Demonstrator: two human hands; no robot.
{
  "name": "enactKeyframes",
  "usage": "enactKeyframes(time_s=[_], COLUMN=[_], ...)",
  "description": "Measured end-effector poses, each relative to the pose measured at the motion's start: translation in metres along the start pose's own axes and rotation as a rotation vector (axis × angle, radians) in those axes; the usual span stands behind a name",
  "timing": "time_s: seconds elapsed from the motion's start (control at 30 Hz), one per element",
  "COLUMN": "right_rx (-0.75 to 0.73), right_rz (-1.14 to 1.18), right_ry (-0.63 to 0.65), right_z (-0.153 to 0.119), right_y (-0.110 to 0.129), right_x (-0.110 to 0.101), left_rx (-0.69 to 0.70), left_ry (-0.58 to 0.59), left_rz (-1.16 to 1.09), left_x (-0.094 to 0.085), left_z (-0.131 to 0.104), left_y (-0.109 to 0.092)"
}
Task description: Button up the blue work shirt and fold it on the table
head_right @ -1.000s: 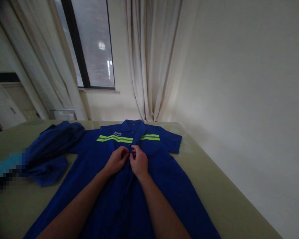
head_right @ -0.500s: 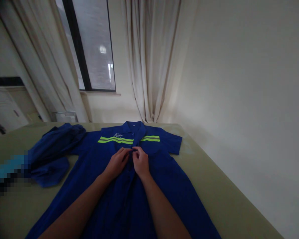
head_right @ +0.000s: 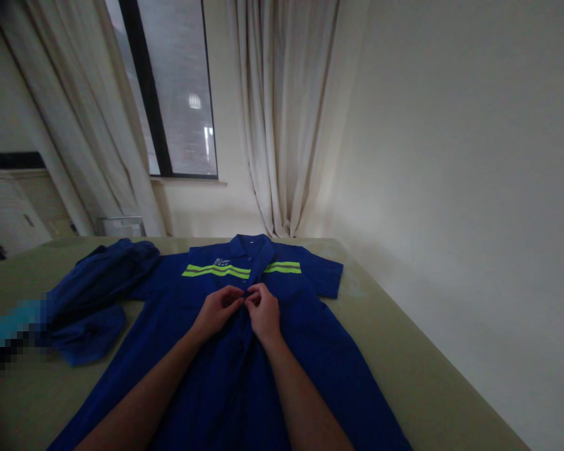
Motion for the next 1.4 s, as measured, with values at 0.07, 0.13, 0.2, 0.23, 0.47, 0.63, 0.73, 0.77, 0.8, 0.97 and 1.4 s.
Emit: enactKeyframes(time_s=[0.07, 0.13, 0.2, 0.23, 0.47, 0.63, 0.73, 0.77, 0.8, 0.97, 1.4], right_rx=[0.03, 0.06, 0.101, 0.124, 0.211, 0.208, 0.082, 0.032, -0.01, 0.05, 0.153], right_rz=[-0.01, 0.001, 0.026, 0.039, 0.125, 0.149, -0.045, -0.133, -0.213, -0.443, -0.642], right_ry=[-0.013, -0.027, -0.047, -0.056, 0.014, 0.086, 0.063, 0.055, 0.051, 0.07, -0.006], right_z=[0.0, 0.001, 0.002, 0.003, 0.011, 0.01, 0.007, 0.005, 0.002, -0.003, -0.001], right_y=[-0.002, -0.005, -0.012, -0.016, -0.039, -0.035, -0.02, -0.014, -0.008, 0.0, 0.005], right_x=[-0.002, -0.004, -0.005, -0.005, 0.003, 0.008, 0.004, 0.004, 0.004, 0.005, 0.001], left_rx=[-0.031, -0.032, -0.029, -0.019, 0.166, 0.169, 0.123, 0.11, 0.098, 0.04, -0.083], left_ry=[0.001, 0.001, 0.009, 0.022, 0.134, 0.118, 0.059, 0.026, -0.002, 0.062, 0.103], left_rz=[-0.022, -0.009, 0.005, 0.032, 0.54, 0.708, 0.749, 0.768, 0.79, 0.893, 0.891], left_x=[-0.001, -0.002, -0.001, 0.001, 0.018, 0.021, 0.015, 0.011, 0.009, 0.019, 0.012], left_z=[0.002, 0.003, 0.003, 0.003, -0.008, -0.01, -0.007, -0.007, -0.007, -0.019, -0.054], left_y=[0.008, 0.011, 0.01, 0.007, -0.02, -0.023, -0.02, -0.018, -0.017, -0.003, -0.037])
Point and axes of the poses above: each hand's wrist, its own z-axis towards the middle knuckle, its own x-axis out of the palm, y = z × x, the point moved 10 cm from there along z, towards the middle knuckle, and after that the axes turned 8 degrees about -z, right-handed, at the moved point
